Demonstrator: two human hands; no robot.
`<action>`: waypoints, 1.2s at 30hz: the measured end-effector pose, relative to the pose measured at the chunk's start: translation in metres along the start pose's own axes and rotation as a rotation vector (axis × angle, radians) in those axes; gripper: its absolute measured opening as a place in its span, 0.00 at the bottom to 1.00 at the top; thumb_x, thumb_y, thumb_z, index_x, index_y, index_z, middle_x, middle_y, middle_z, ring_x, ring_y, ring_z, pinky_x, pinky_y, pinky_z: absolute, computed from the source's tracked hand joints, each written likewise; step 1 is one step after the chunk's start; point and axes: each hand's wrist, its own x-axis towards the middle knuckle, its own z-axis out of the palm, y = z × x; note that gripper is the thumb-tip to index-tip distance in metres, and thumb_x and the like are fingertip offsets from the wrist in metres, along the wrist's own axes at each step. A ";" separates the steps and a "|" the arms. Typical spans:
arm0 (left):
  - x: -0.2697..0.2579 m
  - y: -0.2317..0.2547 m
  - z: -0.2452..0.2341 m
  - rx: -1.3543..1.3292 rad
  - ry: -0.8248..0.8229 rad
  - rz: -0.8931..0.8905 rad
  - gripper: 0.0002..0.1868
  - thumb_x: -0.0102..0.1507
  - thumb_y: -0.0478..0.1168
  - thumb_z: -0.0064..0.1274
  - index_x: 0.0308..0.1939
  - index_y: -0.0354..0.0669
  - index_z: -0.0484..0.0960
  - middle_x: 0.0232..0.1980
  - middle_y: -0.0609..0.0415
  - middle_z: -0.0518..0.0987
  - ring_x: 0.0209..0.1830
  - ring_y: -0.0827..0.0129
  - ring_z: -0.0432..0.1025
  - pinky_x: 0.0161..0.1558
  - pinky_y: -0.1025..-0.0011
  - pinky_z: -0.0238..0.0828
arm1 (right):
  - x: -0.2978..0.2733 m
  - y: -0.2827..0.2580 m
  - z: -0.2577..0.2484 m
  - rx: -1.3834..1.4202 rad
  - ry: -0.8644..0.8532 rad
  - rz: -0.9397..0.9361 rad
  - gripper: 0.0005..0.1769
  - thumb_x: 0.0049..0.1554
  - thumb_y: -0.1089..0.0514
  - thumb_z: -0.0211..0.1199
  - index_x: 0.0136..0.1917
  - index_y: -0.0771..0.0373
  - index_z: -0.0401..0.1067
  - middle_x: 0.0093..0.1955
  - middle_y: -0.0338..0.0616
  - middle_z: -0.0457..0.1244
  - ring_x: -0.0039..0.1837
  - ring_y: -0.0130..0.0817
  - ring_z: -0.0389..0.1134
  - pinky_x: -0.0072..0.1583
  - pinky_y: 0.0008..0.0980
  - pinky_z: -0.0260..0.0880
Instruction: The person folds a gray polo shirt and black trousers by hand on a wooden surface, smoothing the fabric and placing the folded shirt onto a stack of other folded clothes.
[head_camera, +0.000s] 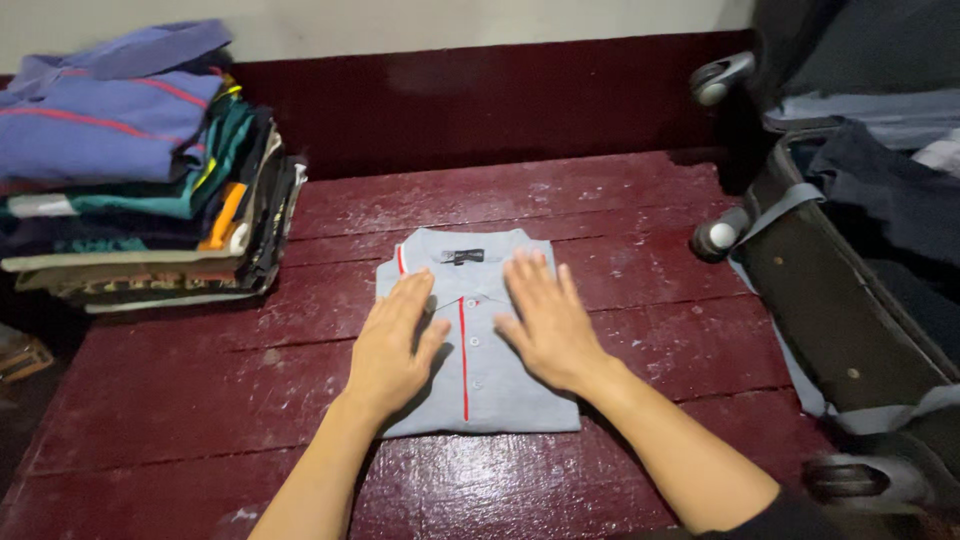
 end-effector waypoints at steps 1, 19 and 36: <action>0.002 0.000 0.005 0.117 -0.048 0.082 0.33 0.67 0.57 0.45 0.71 0.43 0.69 0.74 0.47 0.69 0.76 0.56 0.59 0.74 0.53 0.50 | 0.001 -0.001 0.004 -0.006 -0.111 0.011 0.39 0.64 0.42 0.50 0.79 0.69 0.51 0.83 0.60 0.44 0.83 0.56 0.40 0.77 0.57 0.35; 0.000 -0.004 0.017 0.292 -0.200 0.161 0.38 0.69 0.59 0.41 0.76 0.40 0.59 0.81 0.46 0.57 0.82 0.56 0.47 0.76 0.42 0.37 | -0.006 -0.015 0.009 -0.035 -0.175 -0.022 0.46 0.66 0.37 0.46 0.80 0.76 0.43 0.84 0.67 0.37 0.85 0.58 0.34 0.79 0.57 0.29; 0.003 -0.006 0.016 0.415 -0.224 0.121 0.40 0.68 0.63 0.39 0.76 0.41 0.59 0.80 0.49 0.56 0.81 0.54 0.45 0.72 0.34 0.31 | 0.009 0.005 0.016 -0.072 -0.241 0.137 0.45 0.65 0.35 0.42 0.81 0.70 0.43 0.85 0.58 0.38 0.85 0.51 0.34 0.77 0.61 0.26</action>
